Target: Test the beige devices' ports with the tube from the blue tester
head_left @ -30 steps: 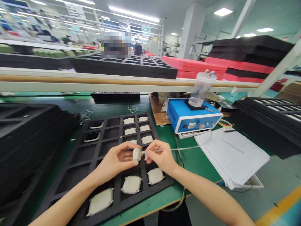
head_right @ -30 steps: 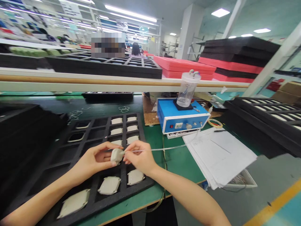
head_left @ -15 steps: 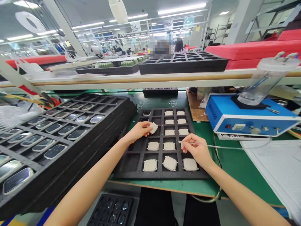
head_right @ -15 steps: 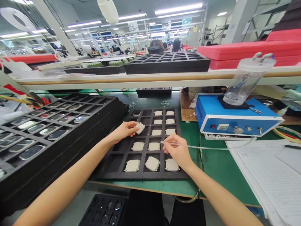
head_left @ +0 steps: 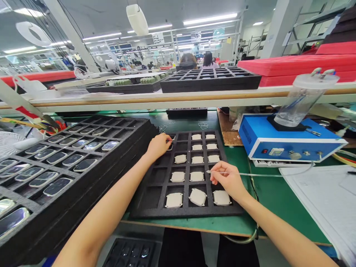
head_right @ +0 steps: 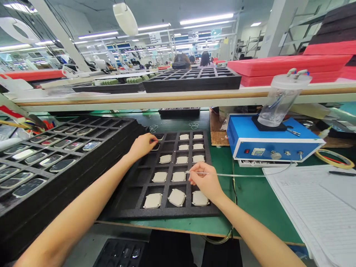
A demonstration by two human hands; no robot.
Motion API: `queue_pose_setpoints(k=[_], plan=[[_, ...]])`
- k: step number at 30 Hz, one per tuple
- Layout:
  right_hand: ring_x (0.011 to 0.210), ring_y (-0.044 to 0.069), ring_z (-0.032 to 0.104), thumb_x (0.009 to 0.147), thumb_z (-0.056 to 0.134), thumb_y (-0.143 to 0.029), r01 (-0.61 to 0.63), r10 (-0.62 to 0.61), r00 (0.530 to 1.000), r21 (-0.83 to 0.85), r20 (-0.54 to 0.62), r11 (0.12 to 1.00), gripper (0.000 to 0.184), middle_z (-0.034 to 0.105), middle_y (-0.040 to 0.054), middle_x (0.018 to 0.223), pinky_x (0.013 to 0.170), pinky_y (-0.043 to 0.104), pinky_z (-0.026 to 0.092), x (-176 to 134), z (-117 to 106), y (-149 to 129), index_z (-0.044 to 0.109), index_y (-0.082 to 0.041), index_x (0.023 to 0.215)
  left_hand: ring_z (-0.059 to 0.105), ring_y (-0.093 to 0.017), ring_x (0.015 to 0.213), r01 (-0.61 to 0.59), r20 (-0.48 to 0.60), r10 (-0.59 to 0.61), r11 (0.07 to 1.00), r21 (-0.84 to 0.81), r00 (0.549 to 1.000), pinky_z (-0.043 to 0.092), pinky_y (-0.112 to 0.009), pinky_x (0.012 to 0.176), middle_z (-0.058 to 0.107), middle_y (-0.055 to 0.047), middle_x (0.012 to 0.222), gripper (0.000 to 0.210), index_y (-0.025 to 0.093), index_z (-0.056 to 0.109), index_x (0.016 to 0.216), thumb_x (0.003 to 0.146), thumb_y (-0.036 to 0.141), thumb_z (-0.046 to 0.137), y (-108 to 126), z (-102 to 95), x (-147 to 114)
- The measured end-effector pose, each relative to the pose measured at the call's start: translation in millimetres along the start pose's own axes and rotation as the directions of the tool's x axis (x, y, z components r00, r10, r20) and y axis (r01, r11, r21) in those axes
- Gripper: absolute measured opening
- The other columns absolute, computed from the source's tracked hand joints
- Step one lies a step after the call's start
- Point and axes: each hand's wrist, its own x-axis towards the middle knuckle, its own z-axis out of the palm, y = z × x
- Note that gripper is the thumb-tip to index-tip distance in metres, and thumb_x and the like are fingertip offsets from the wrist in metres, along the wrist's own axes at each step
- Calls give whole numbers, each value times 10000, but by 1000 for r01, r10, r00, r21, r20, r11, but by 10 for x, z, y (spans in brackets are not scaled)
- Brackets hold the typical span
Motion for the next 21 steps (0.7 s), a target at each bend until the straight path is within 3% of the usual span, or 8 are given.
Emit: queue_pose_setpoints(k=[4, 7, 11, 14, 17, 19, 21], plan=[[459, 107, 553, 677, 624, -205, -6, 6, 1000, 5, -9, 1000, 69, 606, -10, 521, 470, 235, 475, 0, 0, -5, 566, -171, 663, 617, -207, 924, 25, 132, -35, 997, 74, 991, 517, -407, 791, 619, -74, 1078, 252, 147, 587, 1079, 876, 296, 571, -135, -148, 286], [456, 107, 553, 675, 621, -197, -15, 15, 1000, 5, -5, 1000, 60, 607, -10, 521, 467, 234, 476, -1, 3, -5, 568, -170, 668, 622, -200, 903, 13, 191, -25, 998, 61, 981, 524, -397, 775, 623, -72, 1066, 247, 143, 588, 1075, 878, 291, 569, -146, -160, 349], [458, 104, 553, 677, 619, -192, -24, 24, 1000, 9, 1, 1000, 57, 609, -10, 524, 472, 231, 475, 3, 5, -4, 566, -171, 673, 615, -211, 946, 10, 138, -3, 998, -54, 990, 500, -427, 826, 633, -72, 1059, 219, 142, 608, 1029, 870, 289, 580, -132, -157, 258], [456, 101, 550, 678, 618, -190, -18, 18, 1000, 15, -4, 1000, 60, 607, -12, 522, 472, 228, 472, 4, 7, -3, 563, -168, 668, 610, -261, 1002, -19, 40, 29, 973, -229, 999, 452, -445, 907, 674, -78, 1010, 305, 157, 639, 990, 738, 310, 716, -83, -202, 87], [460, 103, 551, 681, 612, -184, -8, 8, 1000, 28, 6, 1000, 51, 609, -11, 527, 475, 233, 473, -7, 11, -11, 565, -169, 669, 605, -288, 1053, -113, -54, 99, 875, -471, 994, 438, -413, 946, 665, -95, 1125, 552, 172, 582, 1165, 675, 370, 739, 98, -170, -167], [462, 106, 552, 681, 612, -183, 9, -9, 1000, 31, 13, 999, 51, 610, -9, 529, 480, 238, 476, -22, 13, -24, 566, -170, 663, 593, -271, 1093, -182, -73, 176, 755, -630, 982, 449, -388, 949, 622, -105, 1225, 592, 167, 515, 1255, 736, 405, 673, 289, -50, -345], [463, 108, 552, 678, 617, -185, 34, -35, 999, 33, 6, 999, 60, 612, -6, 528, 484, 242, 479, -36, 12, -40, 564, -171, 654, 597, -279, 1092, -210, -66, 243, 629, -749, 968, 464, -387, 939, 625, -122, 1219, 578, 152, 534, 1224, 722, 391, 692, 489, 129, -491]])
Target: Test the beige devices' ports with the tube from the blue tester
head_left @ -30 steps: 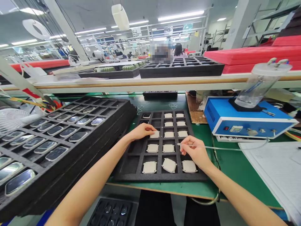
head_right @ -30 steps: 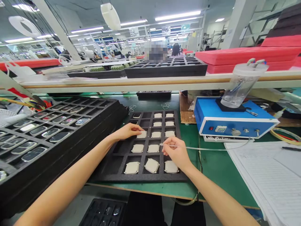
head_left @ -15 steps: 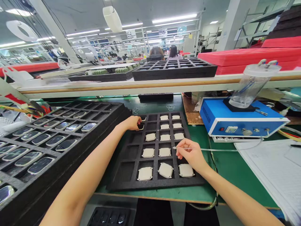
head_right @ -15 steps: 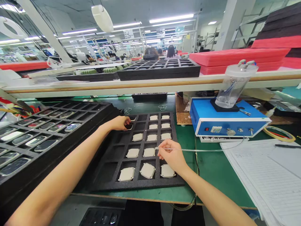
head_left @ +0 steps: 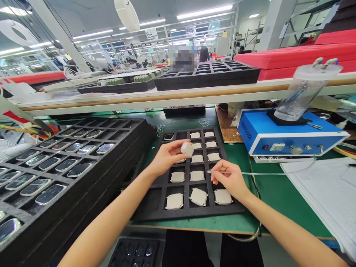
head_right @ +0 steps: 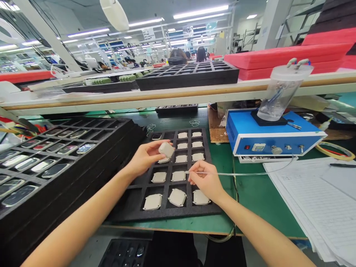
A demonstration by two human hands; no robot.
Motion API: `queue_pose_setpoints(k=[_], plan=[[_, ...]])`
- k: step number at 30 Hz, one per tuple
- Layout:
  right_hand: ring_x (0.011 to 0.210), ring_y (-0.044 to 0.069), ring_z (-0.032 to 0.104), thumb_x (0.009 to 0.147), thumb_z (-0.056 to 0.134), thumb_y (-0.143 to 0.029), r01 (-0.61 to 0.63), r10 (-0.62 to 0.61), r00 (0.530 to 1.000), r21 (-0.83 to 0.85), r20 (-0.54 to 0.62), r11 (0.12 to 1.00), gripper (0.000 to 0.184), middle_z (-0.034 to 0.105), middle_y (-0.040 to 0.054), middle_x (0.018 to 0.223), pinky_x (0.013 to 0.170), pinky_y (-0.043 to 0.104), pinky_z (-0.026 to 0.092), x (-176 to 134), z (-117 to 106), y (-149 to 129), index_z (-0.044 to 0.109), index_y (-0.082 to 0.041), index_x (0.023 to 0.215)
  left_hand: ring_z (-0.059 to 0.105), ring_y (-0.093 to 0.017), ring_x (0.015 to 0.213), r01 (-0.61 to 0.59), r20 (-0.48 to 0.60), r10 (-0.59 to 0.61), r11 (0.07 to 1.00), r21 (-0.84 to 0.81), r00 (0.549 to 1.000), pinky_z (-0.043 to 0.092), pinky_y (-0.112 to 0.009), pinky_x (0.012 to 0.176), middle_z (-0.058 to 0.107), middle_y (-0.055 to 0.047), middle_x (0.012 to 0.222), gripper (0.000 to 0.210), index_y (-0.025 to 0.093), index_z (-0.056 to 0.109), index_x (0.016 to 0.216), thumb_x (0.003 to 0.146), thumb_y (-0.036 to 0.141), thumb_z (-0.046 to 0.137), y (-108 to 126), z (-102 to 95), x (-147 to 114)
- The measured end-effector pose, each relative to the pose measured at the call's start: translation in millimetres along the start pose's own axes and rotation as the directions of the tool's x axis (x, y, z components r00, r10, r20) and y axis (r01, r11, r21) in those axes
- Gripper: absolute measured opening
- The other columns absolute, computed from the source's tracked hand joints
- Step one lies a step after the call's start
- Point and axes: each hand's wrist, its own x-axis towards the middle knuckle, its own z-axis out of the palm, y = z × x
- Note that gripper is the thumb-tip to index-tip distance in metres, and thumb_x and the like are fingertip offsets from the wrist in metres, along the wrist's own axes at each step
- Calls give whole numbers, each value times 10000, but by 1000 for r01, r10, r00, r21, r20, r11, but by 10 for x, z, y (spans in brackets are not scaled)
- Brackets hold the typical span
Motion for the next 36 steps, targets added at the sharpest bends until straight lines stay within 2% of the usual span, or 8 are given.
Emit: queue_pose_setpoints(k=[3, 7, 12, 17, 36], plan=[[461, 111, 554, 677, 616, -186, 22, -22, 1000, 0, -11, 1000, 68, 614, -1, 527, 483, 243, 483, -11, -3, -20, 557, -172, 645, 631, -286, 1033, -13, 56, 25, 981, -194, 998, 486, -412, 915, 628, -146, 1191, 493, 137, 561, 1133, 706, 320, 724, -37, 353, -96], [471, 111, 563, 686, 604, -173, 22, -22, 1000, -6, -14, 1000, 69, 615, 1, 537, 487, 240, 489, -12, -4, -29, 551, -168, 642, 664, -263, 951, 39, 128, 2, 946, -322, 992, 537, -403, 835, 632, -135, 1152, 417, 144, 582, 1020, 652, 195, 772, -106, 537, -177], [470, 102, 565, 684, 607, -143, 6, -7, 1000, -24, -21, 1000, 56, 619, -6, 545, 488, 223, 487, -6, -5, -42, 559, -156, 661, 680, -202, 878, 121, 172, -59, 919, -376, 983, 567, -348, 796, 648, -83, 1097, 428, 153, 611, 939, 565, 116, 816, -127, 572, -232], [471, 93, 574, 693, 607, -127, -47, 46, 998, -23, -31, 999, 57, 630, -7, 548, 482, 203, 487, 3, -8, -53, 568, -151, 660, 697, -194, 836, 165, 155, -113, 909, -383, 981, 568, -349, 824, 678, -63, 1024, 416, 144, 630, 895, 534, 89, 829, -119, 603, -241], [470, 87, 592, 674, 588, -65, -48, 47, 998, -37, -30, 998, 86, 648, -7, 555, 478, 177, 505, 23, 23, -88, 590, -147, 647, 700, -171, 825, 82, 127, -38, 927, -365, 991, 582, -285, 810, 689, -26, 938, 404, 140, 662, 874, 516, 34, 818, -102, 631, -233]])
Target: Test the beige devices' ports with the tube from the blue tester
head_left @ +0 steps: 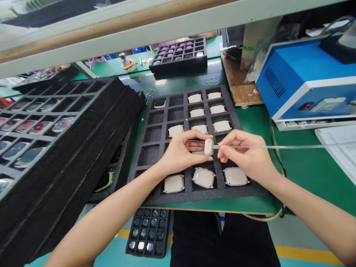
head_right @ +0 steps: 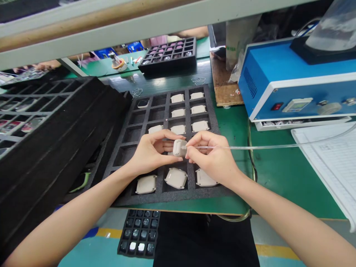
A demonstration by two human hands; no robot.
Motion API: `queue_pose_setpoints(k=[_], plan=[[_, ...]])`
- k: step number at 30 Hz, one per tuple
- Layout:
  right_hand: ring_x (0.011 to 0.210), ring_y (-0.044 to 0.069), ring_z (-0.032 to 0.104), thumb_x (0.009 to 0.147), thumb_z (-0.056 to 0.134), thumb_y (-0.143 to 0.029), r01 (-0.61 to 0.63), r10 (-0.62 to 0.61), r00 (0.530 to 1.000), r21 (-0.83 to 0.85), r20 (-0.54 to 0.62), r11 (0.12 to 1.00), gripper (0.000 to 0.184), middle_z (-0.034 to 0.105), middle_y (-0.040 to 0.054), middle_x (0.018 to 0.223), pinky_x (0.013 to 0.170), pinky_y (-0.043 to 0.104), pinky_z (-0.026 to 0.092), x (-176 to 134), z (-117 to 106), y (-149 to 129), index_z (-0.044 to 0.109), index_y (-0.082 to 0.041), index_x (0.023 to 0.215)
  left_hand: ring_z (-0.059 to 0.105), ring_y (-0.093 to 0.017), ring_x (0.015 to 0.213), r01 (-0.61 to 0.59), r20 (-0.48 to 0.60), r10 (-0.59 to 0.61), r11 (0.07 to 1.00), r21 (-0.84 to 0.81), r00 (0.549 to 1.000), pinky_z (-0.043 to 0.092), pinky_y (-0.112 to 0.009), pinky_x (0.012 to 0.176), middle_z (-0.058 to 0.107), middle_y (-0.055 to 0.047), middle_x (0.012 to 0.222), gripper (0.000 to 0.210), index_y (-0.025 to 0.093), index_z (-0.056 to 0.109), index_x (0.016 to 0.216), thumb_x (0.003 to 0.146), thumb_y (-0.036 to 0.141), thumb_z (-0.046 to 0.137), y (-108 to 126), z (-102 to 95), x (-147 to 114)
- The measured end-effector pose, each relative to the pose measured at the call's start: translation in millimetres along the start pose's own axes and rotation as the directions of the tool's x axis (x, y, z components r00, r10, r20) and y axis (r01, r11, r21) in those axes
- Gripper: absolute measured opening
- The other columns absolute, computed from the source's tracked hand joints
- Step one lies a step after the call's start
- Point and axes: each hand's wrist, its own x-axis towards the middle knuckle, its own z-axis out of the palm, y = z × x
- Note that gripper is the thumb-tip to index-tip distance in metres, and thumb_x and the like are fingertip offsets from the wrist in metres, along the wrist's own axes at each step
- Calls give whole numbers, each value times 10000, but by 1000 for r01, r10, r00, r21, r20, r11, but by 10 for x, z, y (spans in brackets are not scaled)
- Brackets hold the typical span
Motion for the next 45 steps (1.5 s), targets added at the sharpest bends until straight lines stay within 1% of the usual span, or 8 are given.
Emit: queue_pose_setpoints(k=[5, 11, 16, 27, 31, 37, 42, 45], plan=[[467, 86, 591, 674, 591, -63, -2, 2, 1000, -13, 3, 1000, 86, 644, -10, 550, 474, 174, 501, -5, 4, -7, 588, -146, 651, 697, -173, 840, 2, 0, -2, 1000, 14, 1000, 579, -289, 821, 684, -27, 938, 395, 142, 666, 885, 531, 54, 819, 5, 6, -1], [480, 95, 598, 684, 594, -71, 21, -22, 999, -27, -30, 999, 76, 646, -3, 563, 487, 190, 505, -13, -10, 4, 588, -144, 663, 702, -170, 821, 35, -16, -35, 999, -5, 999, 583, -285, 805, 687, -25, 936, 389, 142, 658, 862, 520, 62, 825, 28, 18, 1], [472, 102, 596, 686, 601, -90, 15, -15, 1000, -43, -11, 999, 61, 642, -1, 560, 470, 201, 498, -8, -14, 19, 587, -145, 665, 701, -172, 829, 32, -17, -32, 999, 1, 999, 581, -286, 809, 684, -26, 938, 395, 142, 657, 866, 518, 67, 827, 27, 18, -8], [481, 114, 603, 685, 613, -114, 1, -1, 1000, -62, -5, 998, 47, 645, 8, 568, 475, 217, 506, -4, -9, 16, 588, -150, 668, 701, -217, 844, 38, -15, -38, 999, 31, 999, 580, -356, 824, 695, -48, 941, 395, 146, 651, 873, 524, 117, 831, 24, 18, 3], [482, 100, 598, 674, 615, -106, -9, 8, 1000, -22, -8, 1000, 50, 644, 5, 567, 487, 203, 500, 6, -7, 29, 584, -144, 665, 703, -218, 841, 51, -21, -51, 998, 32, 999, 582, -348, 820, 692, -50, 941, 389, 142, 650, 864, 520, 113, 831, 36, 24, 3], [463, 91, 590, 648, 617, -135, -51, 53, 999, 103, -12, 993, 50, 631, -12, 548, 480, 199, 493, 34, 30, 77, 570, -148, 661, 707, -237, 854, 97, 2, -98, 994, 43, 995, 581, -367, 835, 708, -47, 957, 388, 160, 646, 892, 551, 123, 827, 53, 4, 8], [449, 81, 572, 628, 615, -133, -62, 64, 998, 140, -4, 988, 63, 618, -23, 536, 470, 193, 480, 71, 28, 103, 559, -157, 639, 709, -265, 856, 120, 26, -122, 990, 71, 992, 566, -410, 865, 720, -62, 986, 358, 170, 651, 901, 584, 171, 817, 56, -7, 36], [444, 76, 563, 617, 614, -132, -77, 78, 997, 150, 4, 986, 59, 619, -25, 536, 467, 189, 476, 74, 27, 96, 565, -156, 639, 709, -277, 864, 126, 32, -129, 989, 73, 991, 564, -410, 866, 720, -64, 1013, 362, 176, 652, 893, 574, 194, 823, 64, -6, 38]])
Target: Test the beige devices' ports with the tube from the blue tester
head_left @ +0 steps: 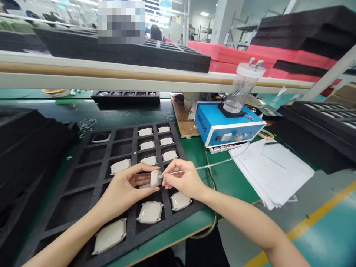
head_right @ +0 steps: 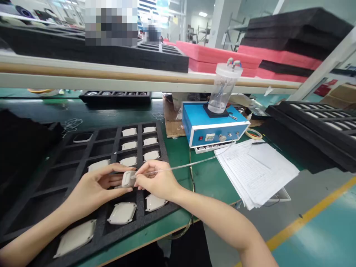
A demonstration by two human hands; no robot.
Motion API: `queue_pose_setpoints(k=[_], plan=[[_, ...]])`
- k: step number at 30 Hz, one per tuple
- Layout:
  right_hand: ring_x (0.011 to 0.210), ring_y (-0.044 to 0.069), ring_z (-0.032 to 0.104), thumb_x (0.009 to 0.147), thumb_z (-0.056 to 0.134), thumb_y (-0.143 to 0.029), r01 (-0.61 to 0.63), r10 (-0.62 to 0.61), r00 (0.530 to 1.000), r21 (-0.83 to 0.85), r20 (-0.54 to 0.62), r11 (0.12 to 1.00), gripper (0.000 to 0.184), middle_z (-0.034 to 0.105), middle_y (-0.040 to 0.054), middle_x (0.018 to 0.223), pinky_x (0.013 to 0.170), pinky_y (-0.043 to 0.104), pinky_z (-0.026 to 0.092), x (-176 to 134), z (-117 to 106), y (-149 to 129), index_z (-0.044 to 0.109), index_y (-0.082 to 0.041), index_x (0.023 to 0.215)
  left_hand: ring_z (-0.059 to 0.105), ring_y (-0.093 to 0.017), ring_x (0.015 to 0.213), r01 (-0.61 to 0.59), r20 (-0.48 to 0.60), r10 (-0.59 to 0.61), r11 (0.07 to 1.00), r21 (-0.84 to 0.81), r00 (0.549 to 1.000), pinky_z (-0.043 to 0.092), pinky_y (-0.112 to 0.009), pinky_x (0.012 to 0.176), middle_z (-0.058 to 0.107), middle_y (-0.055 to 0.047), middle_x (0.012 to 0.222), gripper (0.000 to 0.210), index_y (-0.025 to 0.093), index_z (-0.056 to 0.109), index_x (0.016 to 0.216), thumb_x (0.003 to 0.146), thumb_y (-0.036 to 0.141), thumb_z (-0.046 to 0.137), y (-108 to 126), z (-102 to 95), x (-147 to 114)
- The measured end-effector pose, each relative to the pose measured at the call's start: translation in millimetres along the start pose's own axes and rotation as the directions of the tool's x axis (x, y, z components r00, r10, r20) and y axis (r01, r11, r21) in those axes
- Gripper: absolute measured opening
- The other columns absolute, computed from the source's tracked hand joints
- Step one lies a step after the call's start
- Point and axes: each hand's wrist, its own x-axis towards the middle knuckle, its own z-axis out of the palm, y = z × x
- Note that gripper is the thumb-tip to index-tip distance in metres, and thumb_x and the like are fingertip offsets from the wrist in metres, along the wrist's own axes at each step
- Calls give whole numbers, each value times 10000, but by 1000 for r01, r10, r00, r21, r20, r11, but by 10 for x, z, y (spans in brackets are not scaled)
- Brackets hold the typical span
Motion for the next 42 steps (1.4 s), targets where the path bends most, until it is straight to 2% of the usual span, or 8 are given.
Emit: queue_pose_setpoints(k=[7, 12, 26, 34, 42], plan=[[444, 76, 557, 604, 607, -132, -2, 2, 1000, 6, 15, 1000, 61, 614, -28, 528, 461, 186, 470, 2, 7, -5, 565, -162, 637, 706, -292, 874, 0, 10, 0, 1000, -16, 1000, 565, -414, 854, 747, -47, 904, 401, 193, 661, 900, 541, 191, 841, 28, 1, -11], [443, 78, 555, 610, 614, -130, 9, -9, 1000, 7, 18, 1000, 68, 613, -27, 532, 463, 192, 470, 7, 7, 8, 563, -162, 641, 708, -274, 865, 0, 16, 1, 1000, -25, 1000, 566, -387, 855, 744, -47, 921, 406, 188, 659, 899, 538, 169, 843, 29, 0, -16], [444, 87, 563, 614, 640, -147, 19, -19, 1000, 15, 22, 1000, 82, 618, -23, 536, 468, 206, 481, 15, -3, 40, 567, -161, 649, 709, -274, 846, 13, 9, -13, 1000, -14, 1000, 563, -406, 859, 731, -65, 952, 425, 173, 645, 917, 543, 201, 846, 30, 6, -12], [443, 81, 560, 631, 612, -128, 38, -38, 999, 9, 31, 999, 57, 615, -25, 535, 461, 193, 471, 14, -6, 49, 569, -158, 654, 709, -239, 849, 12, 22, -12, 1000, -29, 1000, 564, -352, 857, 726, -36, 950, 411, 187, 639, 911, 554, 163, 840, 15, 0, -7], [440, 82, 557, 629, 612, -130, 30, -31, 999, 12, 23, 999, 59, 615, -26, 534, 462, 199, 467, 9, 2, 39, 564, -158, 650, 708, -243, 856, -5, 20, 5, 1000, -17, 1000, 561, -360, 867, 723, -39, 965, 398, 186, 638, 917, 569, 169, 832, 2, -8, -14]])
